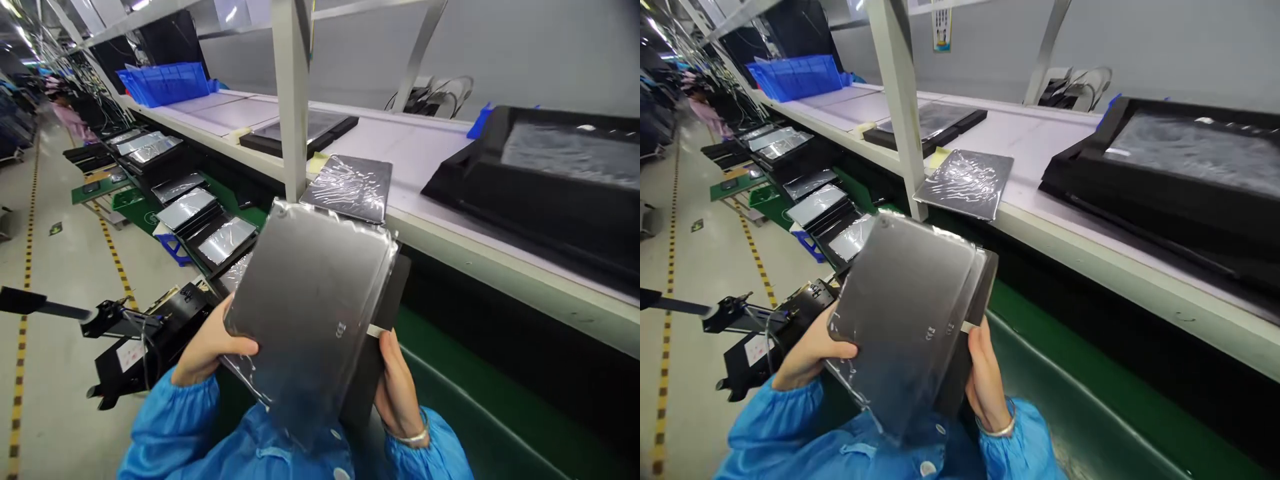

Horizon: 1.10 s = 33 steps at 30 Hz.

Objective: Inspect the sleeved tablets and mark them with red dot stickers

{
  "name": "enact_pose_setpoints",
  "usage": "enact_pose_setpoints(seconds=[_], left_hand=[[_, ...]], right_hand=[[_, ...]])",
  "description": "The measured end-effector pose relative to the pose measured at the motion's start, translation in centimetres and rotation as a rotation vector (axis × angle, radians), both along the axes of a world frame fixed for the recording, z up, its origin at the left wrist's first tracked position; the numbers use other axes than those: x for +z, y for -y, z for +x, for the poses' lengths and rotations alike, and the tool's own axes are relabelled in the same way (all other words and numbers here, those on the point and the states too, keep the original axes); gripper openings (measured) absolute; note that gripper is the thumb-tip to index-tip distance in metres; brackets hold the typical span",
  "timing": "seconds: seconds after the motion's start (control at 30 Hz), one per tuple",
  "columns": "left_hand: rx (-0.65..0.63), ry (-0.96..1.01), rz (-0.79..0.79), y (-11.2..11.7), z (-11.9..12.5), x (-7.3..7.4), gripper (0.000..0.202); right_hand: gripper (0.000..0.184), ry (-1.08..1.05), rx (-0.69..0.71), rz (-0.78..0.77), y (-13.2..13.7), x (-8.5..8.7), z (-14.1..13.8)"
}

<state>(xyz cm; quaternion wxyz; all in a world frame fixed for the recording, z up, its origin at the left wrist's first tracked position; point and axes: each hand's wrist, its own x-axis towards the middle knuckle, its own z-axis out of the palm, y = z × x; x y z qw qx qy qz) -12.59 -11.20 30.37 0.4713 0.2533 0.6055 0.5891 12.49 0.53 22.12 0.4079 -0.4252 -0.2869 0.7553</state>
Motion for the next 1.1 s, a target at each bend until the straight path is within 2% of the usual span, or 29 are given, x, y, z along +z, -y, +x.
enact_pose_setpoints(seconds=[0.07, 0.17, 0.27, 0.37, 0.5, 0.57, 0.67, 0.8, 0.9, 1.0, 1.1], left_hand=[[0.041, -0.023, -0.085, 1.7, 0.4, -2.6, 0.087], [0.096, -0.023, -0.157, 3.2, 0.5, -6.4, 0.084], [0.097, -0.001, -0.189, 3.9, -0.3, -9.1, 0.085], [0.057, -0.02, -0.231, 4.1, -1.2, -10.2, 0.08], [0.067, -0.144, -0.273, 3.9, -3.2, -10.3, 0.052], [0.118, -0.183, -0.287, 3.9, -5.5, -10.4, 0.05], [0.147, -0.137, -0.354, 3.6, -10.8, -10.6, 0.056], [0.138, -0.138, -0.378, 0.4, -19.1, -10.7, 0.076], [0.102, -0.196, -0.419, -3.6, -23.4, -11.9, 0.071], [0.031, -0.27, -0.534, -6.9, -24.9, -14.4, 0.054], [0.008, -0.42, -0.621, -8.4, -24.8, -16.6, 0.035]], right_hand=[[0.08, -0.027, 0.054, -0.059, 0.7, -1.3, -2.3], [0.085, -0.059, 0.143, -0.21, 1.8, -4.5, -5.3], [0.078, -0.052, 0.136, -0.174, 3.0, -7.8, -7.3], [0.068, 0.024, 0.05, -0.099, 3.9, -10.3, -8.5], [0.061, 0.091, -0.004, -0.116, 3.4, -12.8, -9.5], [0.058, 0.127, -0.04, -0.126, 2.5, -13.9, -9.7], [0.06, 0.169, -0.116, -0.152, 1.1, -15.4, -9.9], [0.059, 0.189, -0.162, -0.123, 0.7, -16.7, -11.5], [0.059, 0.227, -0.182, -0.089, 1.3, -17.5, -13.5], [0.062, 0.263, -0.179, -0.068, 1.7, -18.5, -14.9], [0.061, 0.272, -0.152, -0.04, 1.8, -19.5, -15.0]])
